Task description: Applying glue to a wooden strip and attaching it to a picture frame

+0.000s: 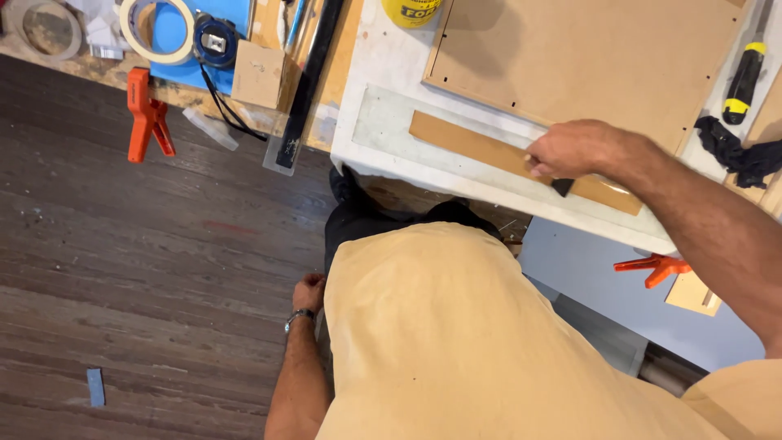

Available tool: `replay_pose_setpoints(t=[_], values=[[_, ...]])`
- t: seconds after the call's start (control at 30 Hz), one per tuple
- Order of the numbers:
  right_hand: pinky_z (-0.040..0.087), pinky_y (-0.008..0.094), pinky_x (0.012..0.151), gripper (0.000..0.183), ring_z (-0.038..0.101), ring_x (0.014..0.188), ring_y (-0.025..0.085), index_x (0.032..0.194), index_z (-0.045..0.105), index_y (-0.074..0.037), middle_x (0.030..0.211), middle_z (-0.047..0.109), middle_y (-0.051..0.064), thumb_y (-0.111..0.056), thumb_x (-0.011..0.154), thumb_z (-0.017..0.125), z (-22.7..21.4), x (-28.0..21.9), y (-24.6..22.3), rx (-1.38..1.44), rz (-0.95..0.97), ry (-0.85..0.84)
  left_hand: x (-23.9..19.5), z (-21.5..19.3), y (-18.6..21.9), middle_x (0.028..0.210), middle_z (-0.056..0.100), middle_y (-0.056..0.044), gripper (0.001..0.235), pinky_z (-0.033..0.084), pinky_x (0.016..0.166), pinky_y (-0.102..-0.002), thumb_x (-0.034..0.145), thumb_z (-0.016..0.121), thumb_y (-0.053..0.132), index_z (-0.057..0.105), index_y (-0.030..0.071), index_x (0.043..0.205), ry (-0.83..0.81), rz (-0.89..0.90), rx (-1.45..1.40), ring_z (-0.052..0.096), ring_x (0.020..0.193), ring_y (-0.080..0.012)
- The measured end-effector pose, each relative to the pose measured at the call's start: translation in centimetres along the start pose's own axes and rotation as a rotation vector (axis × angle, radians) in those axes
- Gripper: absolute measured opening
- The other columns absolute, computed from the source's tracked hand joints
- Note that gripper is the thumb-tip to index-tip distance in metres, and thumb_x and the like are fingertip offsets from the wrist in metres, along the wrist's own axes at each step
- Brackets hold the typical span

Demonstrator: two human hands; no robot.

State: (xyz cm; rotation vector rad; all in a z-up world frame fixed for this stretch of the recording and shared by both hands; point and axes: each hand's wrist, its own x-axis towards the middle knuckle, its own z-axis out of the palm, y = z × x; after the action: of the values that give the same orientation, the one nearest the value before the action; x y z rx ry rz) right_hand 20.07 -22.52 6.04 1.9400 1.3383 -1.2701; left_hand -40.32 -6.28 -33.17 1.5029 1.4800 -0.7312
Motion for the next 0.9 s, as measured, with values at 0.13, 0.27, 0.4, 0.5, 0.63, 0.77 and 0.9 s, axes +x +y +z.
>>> replay_pose_setpoints(t=[0.13, 0.27, 0.4, 0.5, 0.63, 0.77, 0.9], values=[[0.060, 0.049, 0.087, 0.031, 0.076, 0.099, 0.037, 0.102, 0.074, -0.021, 0.093, 0.079, 0.015, -0.045, 0.096, 0.055, -2.0, 3.9, -4.0, 0.049, -0.076, 0.112, -0.1, -0.5, 1.9, 0.122, 0.076, -0.003, 0.041, 0.053, 0.101, -0.044, 0.091, 0.066, 0.049, 0.074, 0.028, 0.125, -0.015, 0.033, 0.004, 0.067, 0.121, -0.0297], [0.060, 0.048, 0.078, 0.024, 0.076, 0.090, 0.035, 0.101, 0.069, -0.023, 0.085, 0.075, 0.012, -0.044, 0.099, 0.056, -7.6, 7.8, -12.2, 0.043, -0.202, 0.349, -3.9, -3.8, 7.7, 0.117, 0.077, -0.009, 0.040, 0.054, 0.097, -0.046, 0.092, 0.067, 0.039, 0.075, 0.019, 0.125, 0.020, 0.132, -0.021, 0.070, 0.115, -0.0343], [0.056, 0.039, 0.080, 0.019, 0.067, 0.088, 0.020, 0.110, 0.066, -0.016, 0.098, 0.072, 0.005, -0.028, 0.109, 0.051, -11.4, 5.0, -15.9, 0.299, -0.335, 0.470, -7.6, -7.3, 13.3, 0.095, 0.078, -0.005, 0.029, 0.054, 0.060, -0.035, 0.088, 0.063, 0.023, 0.076, 0.014, 0.112, 0.006, 0.072, -0.264, 0.069, 0.067, -0.0176], [0.053, 0.043, 0.078, 0.026, 0.068, 0.087, 0.023, 0.102, 0.063, -0.014, 0.098, 0.076, 0.002, -0.032, 0.110, 0.046, -11.5, 1.0, -13.1, 0.239, -0.239, 0.333, -6.8, -7.7, 12.9, 0.096, 0.078, -0.002, 0.026, 0.054, 0.059, -0.035, 0.089, 0.063, 0.024, 0.076, 0.017, 0.110, 0.036, 0.110, -0.277, 0.068, 0.067, -0.0165], [0.060, 0.048, 0.089, 0.036, 0.076, 0.102, 0.037, 0.097, 0.075, -0.014, 0.093, 0.080, 0.019, -0.048, 0.096, 0.060, -5.0, 3.0, -4.5, -0.022, 0.044, 0.097, -2.2, -5.7, 9.1, 0.128, 0.073, -0.007, 0.040, 0.051, 0.104, -0.051, 0.094, 0.062, 0.042, 0.072, 0.023, 0.127, 0.027, 0.155, -0.098, 0.064, 0.125, -0.0348], [0.061, 0.046, 0.088, 0.032, 0.077, 0.098, 0.034, 0.095, 0.076, -0.020, 0.088, 0.080, 0.013, -0.047, 0.096, 0.058, -5.8, 6.7, -6.1, -0.031, -0.008, 0.074, -0.1, -5.0, 7.0, 0.129, 0.073, 0.001, 0.041, 0.050, 0.107, -0.047, 0.092, 0.063, 0.048, 0.071, 0.030, 0.128, -0.008, 0.091, -0.035, 0.063, 0.127, -0.0284], [0.059, 0.051, 0.084, 0.024, 0.074, 0.095, 0.040, 0.101, 0.071, -0.015, 0.091, 0.076, 0.019, -0.033, 0.101, 0.056, -10.0, 8.9, -12.8, 0.121, -0.194, 0.330, -0.5, -6.9, 7.2, 0.125, 0.075, -0.007, 0.042, 0.051, 0.105, -0.050, 0.091, 0.061, 0.043, 0.074, 0.023, 0.125, -0.031, 0.113, 0.032, 0.065, 0.124, -0.0368]])
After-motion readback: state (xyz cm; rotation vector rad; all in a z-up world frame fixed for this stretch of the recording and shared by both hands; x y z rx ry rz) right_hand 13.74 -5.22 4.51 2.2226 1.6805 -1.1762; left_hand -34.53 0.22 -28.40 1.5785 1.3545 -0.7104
